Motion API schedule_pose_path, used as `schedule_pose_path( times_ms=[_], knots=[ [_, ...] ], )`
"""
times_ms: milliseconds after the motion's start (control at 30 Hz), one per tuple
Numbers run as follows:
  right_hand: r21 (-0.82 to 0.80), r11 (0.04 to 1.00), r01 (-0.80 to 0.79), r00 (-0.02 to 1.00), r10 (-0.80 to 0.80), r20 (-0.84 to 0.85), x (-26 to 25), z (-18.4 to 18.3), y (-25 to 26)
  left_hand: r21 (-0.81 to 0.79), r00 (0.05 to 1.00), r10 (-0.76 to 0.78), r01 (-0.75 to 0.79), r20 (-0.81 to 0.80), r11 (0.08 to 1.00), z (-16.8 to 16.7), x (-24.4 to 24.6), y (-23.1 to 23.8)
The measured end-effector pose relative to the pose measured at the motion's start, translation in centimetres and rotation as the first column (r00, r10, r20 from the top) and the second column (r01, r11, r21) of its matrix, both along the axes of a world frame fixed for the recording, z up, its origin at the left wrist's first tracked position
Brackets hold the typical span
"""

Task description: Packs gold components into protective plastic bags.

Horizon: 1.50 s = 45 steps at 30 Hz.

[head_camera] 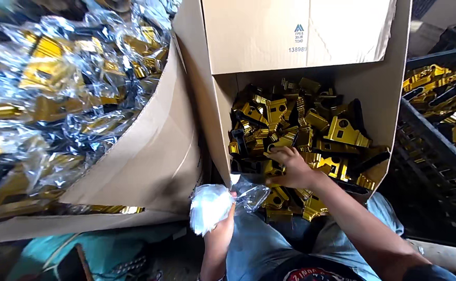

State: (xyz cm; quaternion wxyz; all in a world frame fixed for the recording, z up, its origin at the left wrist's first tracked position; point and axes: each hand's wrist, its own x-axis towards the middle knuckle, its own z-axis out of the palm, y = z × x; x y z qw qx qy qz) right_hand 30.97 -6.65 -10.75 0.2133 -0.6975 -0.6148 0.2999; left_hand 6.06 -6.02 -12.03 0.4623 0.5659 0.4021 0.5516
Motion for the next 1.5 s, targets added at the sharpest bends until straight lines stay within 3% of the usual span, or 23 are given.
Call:
schedule_pose_path(
  times_ms=[67,133,233,300,333,400,433,467,533,600,667,733,767,800,867,933,1067,1200,1267,1333,1433,1500],
  knots=[
    [-0.205,0.978,-0.047,0.981,0.084,0.174,-1.3,-1.8,2.8,0.053,0.999,0.028,-0.029,0.016,0.998,0.1,0.1,0.2],
    [-0.214,0.977,-0.019,0.982,0.059,0.179,-2.6,-2.2,3.2,0.055,0.998,0.054,-0.055,0.022,0.997,0.4,0.3,0.1],
    [-0.058,0.998,-0.010,0.996,0.015,0.082,-2.6,-1.2,1.0,0.019,0.986,0.162,-0.161,-0.038,0.987,0.8,0.4,-0.3],
    [0.194,0.972,0.133,0.985,-0.108,-0.135,-1.6,-1.8,-1.6,0.005,0.976,0.198,-0.198,-0.088,0.980,0.9,0.5,-0.4],
    [0.286,0.916,0.282,0.925,-0.181,-0.333,-1.0,-2.3,-2.7,0.005,0.974,0.201,-0.201,-0.104,0.980,0.9,0.7,-0.3],
    [0.202,0.803,0.561,0.612,-0.238,-0.754,0.1,-1.4,-4.3,-0.010,0.977,0.180,-0.182,-0.114,0.983,0.6,1.5,-0.2],
    [0.133,0.761,0.635,0.459,-0.232,-0.858,0.6,-0.5,-4.9,-0.022,0.981,0.155,-0.159,-0.119,0.987,0.3,2.0,-0.1],
    [0.102,0.744,0.661,0.378,-0.212,-0.901,1.3,0.4,-5.4,-0.029,0.985,0.126,-0.130,-0.116,0.991,0.1,2.6,0.1],
    [0.116,0.754,0.646,0.322,-0.132,-0.938,2.5,1.9,-6.3,-0.027,0.990,0.074,-0.078,-0.119,0.997,0.1,3.7,0.6],
    [0.212,0.831,0.514,0.332,0.035,-0.943,3.4,2.7,-7.7,0.012,0.988,0.073,-0.072,-0.133,0.997,0.0,4.8,0.8],
    [0.303,0.902,0.306,0.430,0.152,-0.890,2.7,3.5,-8.8,0.056,0.980,0.103,-0.094,-0.170,0.994,0.2,5.9,0.5],
    [0.249,0.958,0.139,0.598,0.120,-0.793,0.7,3.9,-8.9,0.022,0.987,0.077,-0.075,-0.141,0.997,0.7,6.9,-0.2],
    [0.225,0.963,0.147,0.684,0.065,-0.726,-0.5,3.6,-8.5,-0.036,0.997,0.033,-0.036,-0.074,0.999,0.9,7.3,-0.7],
    [0.274,0.941,0.196,0.800,0.008,-0.600,-1.7,2.7,-8.0,-0.100,1.000,-0.016,0.016,0.003,0.995,1.3,7.6,-1.2],
    [0.562,0.802,0.203,0.974,-0.104,-0.203,-3.2,0.0,-6.6,-0.203,0.991,-0.080,0.100,0.105,0.974,2.3,8.0,-1.9],
    [0.661,0.749,0.045,0.996,-0.086,0.029,-3.8,-1.9,-5.8,-0.230,0.985,-0.125,0.149,0.118,0.962,2.6,7.6,-2.2],
    [0.413,0.909,0.059,0.998,-0.040,-0.054,-4.1,-1.1,-5.3,-0.067,0.982,-0.150,0.143,-0.115,0.988,1.4,6.3,-1.3],
    [0.354,0.935,-0.029,0.999,0.023,0.022,-4.3,-0.7,-5.5,-0.037,0.965,-0.198,0.195,-0.174,0.980,1.9,5.9,-0.4],
    [0.377,0.923,0.074,0.990,-0.022,-0.139,-3.6,-1.0,-4.8,0.112,0.935,-0.239,0.275,-0.263,0.955,1.5,5.8,-0.5],
    [0.282,0.945,0.162,0.946,-0.067,-0.318,-3.1,-0.4,-4.6,0.152,0.908,-0.203,0.274,-0.366,0.950,1.0,6.2,-0.5],
    [0.019,0.989,0.146,0.795,-0.105,-0.598,-2.4,1.0,-5.5,0.192,0.943,0.004,0.064,-0.334,0.979,0.7,6.8,0.1],
    [0.053,0.974,0.221,0.728,-0.129,-0.673,-2.5,1.2,-6.2,0.239,0.946,0.124,-0.051,-0.301,0.970,0.8,7.1,-0.3]
  ],
)
